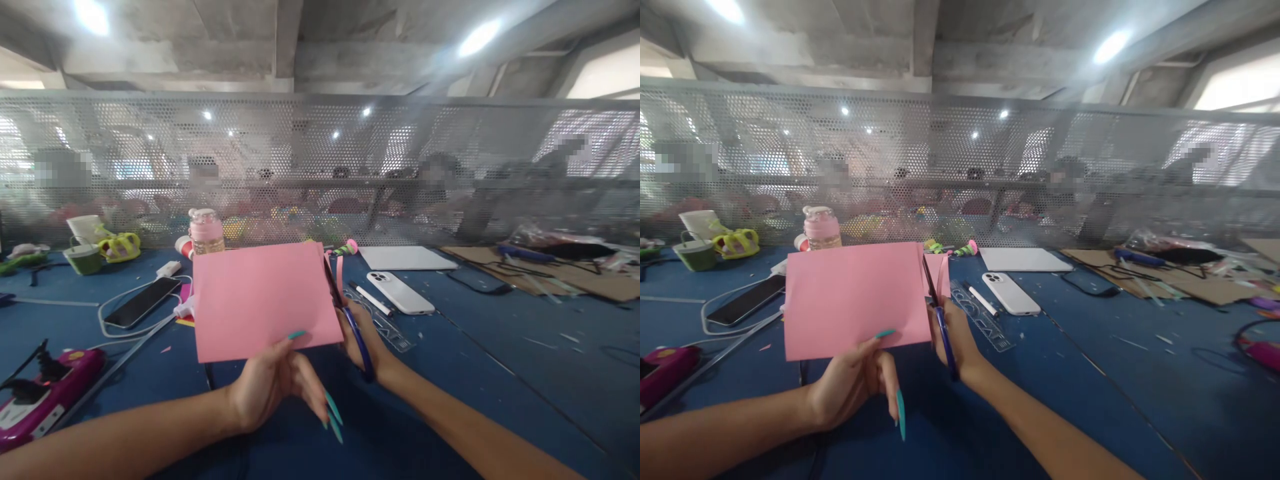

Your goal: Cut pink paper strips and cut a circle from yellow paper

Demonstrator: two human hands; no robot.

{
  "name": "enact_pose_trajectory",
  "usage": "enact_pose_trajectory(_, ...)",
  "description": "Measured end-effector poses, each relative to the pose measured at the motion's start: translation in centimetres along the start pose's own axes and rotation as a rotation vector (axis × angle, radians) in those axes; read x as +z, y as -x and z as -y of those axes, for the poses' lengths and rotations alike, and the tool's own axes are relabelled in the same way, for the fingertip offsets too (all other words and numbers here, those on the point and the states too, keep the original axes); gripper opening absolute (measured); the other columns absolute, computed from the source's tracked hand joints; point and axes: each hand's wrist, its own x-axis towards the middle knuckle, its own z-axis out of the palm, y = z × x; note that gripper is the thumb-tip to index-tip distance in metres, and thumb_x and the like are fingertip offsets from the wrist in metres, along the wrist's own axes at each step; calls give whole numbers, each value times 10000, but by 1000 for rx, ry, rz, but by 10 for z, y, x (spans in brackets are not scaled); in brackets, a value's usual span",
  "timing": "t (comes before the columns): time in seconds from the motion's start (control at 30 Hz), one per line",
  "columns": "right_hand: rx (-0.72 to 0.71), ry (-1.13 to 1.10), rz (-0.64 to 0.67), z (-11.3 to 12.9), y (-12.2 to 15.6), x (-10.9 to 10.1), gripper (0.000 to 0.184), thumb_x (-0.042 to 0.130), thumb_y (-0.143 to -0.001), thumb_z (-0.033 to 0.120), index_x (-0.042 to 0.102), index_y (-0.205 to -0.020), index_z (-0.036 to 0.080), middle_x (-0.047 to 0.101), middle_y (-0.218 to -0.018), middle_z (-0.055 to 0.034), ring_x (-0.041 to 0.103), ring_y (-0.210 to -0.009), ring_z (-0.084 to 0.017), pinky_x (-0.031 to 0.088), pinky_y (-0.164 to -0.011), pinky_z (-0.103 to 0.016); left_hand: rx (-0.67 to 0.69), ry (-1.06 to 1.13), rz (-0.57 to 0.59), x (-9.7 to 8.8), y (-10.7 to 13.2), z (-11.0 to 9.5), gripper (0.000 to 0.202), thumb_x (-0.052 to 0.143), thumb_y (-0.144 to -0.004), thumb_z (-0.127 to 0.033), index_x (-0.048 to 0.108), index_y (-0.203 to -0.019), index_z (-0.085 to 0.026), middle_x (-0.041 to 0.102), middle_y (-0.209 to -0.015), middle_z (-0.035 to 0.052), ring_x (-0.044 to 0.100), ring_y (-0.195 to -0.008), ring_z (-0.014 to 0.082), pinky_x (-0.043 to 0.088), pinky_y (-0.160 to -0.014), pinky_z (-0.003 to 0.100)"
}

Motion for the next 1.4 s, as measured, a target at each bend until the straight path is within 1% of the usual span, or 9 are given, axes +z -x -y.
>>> enact_pose_trajectory(0.27,75,235,5,0,-6,-8,209,407,-761,404,432,-692,209,393,-373,66,439,-307,-150,361,-354,-256,-139,315,-324,-48,-22,-46,447,305,-905,-218,567,-558,-109,610,-461,18,580,-425,91,440,-524,200)
enact_pose_trajectory(0.43,37,417,9,1,-6,-8,180,379,-770,375,411,-694,216,426,-396,40,468,-338,-172,366,-393,-268,-210,329,-352,-68,-28,-54,518,264,-915,-339,561,-563,-101,603,-442,39,580,-409,101,430,-482,195)
enact_pose_trajectory(0.63,-80,599,-11,3,-7,-8,126,398,-754,302,412,-661,218,509,-506,-20,534,-490,-198,371,-504,-284,-305,205,-265,-60,-27,-55,548,316,-851,-524,616,-772,-72,649,-579,53,603,-498,113,428,-509,206)
enact_pose_trajectory(0.7,-81,495,19,5,-6,-8,109,443,-730,304,427,-667,216,488,-493,4,516,-472,-178,371,-488,-270,-269,13,-227,-54,-27,-52,485,410,-820,-494,626,-778,-62,651,-624,68,607,-546,140,433,-536,237)
enact_pose_trajectory(0.8,37,142,218,10,0,-6,132,499,-704,321,444,-654,212,398,-409,72,400,-327,-110,312,-369,-221,-48,-199,-209,-43,-25,-42,278,595,-742,-339,646,-844,-86,659,-755,71,605,-705,165,440,-639,269)
enact_pose_trajectory(0.97,415,-545,616,16,5,-4,282,428,-713,351,393,-483,192,295,-310,89,169,-238,-36,122,-252,-157,172,-111,-172,-39,-26,-26,318,703,-661,-257,649,-960,-165,640,-828,50,543,-886,174,402,-774,287)
enact_pose_trajectory(1.1,730,-880,938,8,-3,-6,167,406,-695,278,428,-562,178,357,-307,78,147,-241,-38,137,-219,-119,196,-8,-183,-44,-29,-22,298,696,-669,-325,647,-932,-193,600,-1060,78,483,-1031,213,405,-808,326)
enact_pose_trajectory(1.23,866,-1074,1228,-3,-8,-7,209,390,-751,292,433,-592,164,412,-322,56,207,-228,-42,218,-205,-107,138,75,-322,-44,-31,-22,275,786,-546,-267,654,-772,-186,659,-866,34,598,-797,158,456,-750,311)
enact_pose_trajectory(1.4,874,-1220,1265,-3,-6,-9,288,304,-822,305,495,-694,132,466,-359,38,205,-218,-25,241,-217,-88,258,-26,-467,-45,-33,-23,313,840,-375,-258,627,-563,-127,663,-591,17,613,-550,115,474,-575,216)
